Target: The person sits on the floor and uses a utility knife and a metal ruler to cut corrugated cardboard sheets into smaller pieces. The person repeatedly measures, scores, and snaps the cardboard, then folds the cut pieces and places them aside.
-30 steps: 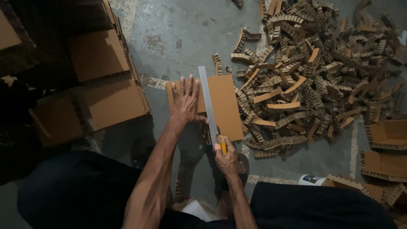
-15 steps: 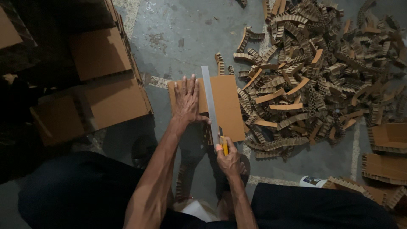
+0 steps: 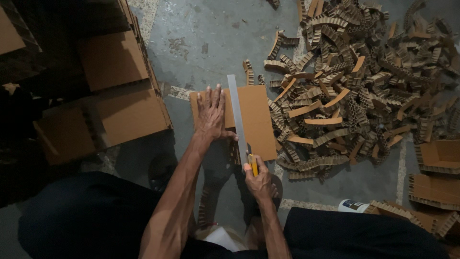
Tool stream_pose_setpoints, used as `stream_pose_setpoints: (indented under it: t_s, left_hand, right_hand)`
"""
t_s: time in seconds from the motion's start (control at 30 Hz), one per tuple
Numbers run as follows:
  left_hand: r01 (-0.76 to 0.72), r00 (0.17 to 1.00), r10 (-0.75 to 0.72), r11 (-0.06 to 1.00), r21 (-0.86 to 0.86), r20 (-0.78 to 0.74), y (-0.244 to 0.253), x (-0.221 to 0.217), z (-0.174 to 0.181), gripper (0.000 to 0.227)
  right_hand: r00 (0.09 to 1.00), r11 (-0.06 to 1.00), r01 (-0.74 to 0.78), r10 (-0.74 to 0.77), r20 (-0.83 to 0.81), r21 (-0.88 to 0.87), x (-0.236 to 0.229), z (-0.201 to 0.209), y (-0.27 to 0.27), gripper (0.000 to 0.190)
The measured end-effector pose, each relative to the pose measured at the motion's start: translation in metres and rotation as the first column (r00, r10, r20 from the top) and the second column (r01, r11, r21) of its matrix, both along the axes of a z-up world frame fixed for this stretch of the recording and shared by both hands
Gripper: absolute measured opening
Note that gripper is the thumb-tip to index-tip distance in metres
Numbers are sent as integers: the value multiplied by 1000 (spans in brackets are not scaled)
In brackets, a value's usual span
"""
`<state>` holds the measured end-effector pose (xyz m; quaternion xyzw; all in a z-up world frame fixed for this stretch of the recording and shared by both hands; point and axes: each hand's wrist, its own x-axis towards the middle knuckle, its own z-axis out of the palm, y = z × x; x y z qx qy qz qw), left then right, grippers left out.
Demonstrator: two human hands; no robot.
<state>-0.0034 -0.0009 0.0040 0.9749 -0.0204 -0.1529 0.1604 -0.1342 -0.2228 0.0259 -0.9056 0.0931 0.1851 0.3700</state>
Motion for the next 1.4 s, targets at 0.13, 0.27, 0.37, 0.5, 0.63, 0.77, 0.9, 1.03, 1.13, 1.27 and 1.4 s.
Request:
stream_pose_setpoints:
  t_s: [0.13,0.27,0.37,0.5,0.63,0.77,0.9,1.03,1.13,1.27,1.4]
  left_hand:
    - [4,1000,-4,1000,-10,17,1,1,0,177]
    - [5,1000,-5,1000,-8,12,2,0,0,177]
    - [3,1000,-3,1000,8,0,0,2,2,177]
    - [2,1000,-2,1000,4,6,0,1,3,176]
    - [-2,1000,2,1000,-16,14,1,0,1,176]
    - [-6,1000,7,999,-41,30,1,1,0,175]
    - [19,998,-16,998,-57,60,2,-2,0,167]
    - [46,996,-41,997,-62,77,3,-3,2,156]
    - [22,1000,-22,998,-51,14,3,-1,7,158]
    - [18,999,-18,1000,-14,-34,0,-2,17,157]
    - [92,994,-85,991,101,-74,-12,2,37,159]
  right_hand:
    - [999,998,10,-12,39,57,1,-2,-1,29]
    - [997,996,19,-25,71,87,0,-7,-2,29]
    - [999,999,22,-24,40,49,2,-9,-3,32]
    - [999,1000,9,-10,35,26,2,-6,-2,33]
    - [995,999,-12,8,95,43,1,-2,-2,32]
    - [999,999,10,-12,32,53,2,-1,-1,27]
    - [999,999,1,-4,53,51,1,-3,-1,27]
    - [997,1000,-5,3,78,30,2,-2,-1,28]
    - [1000,999,-1,2,-12,54,4,0,-2,23]
    - [1000,997,5,-7,-28,-72,1,3,-1,28]
    - [996,998,27,-22,85,-52,3,9,4,34]
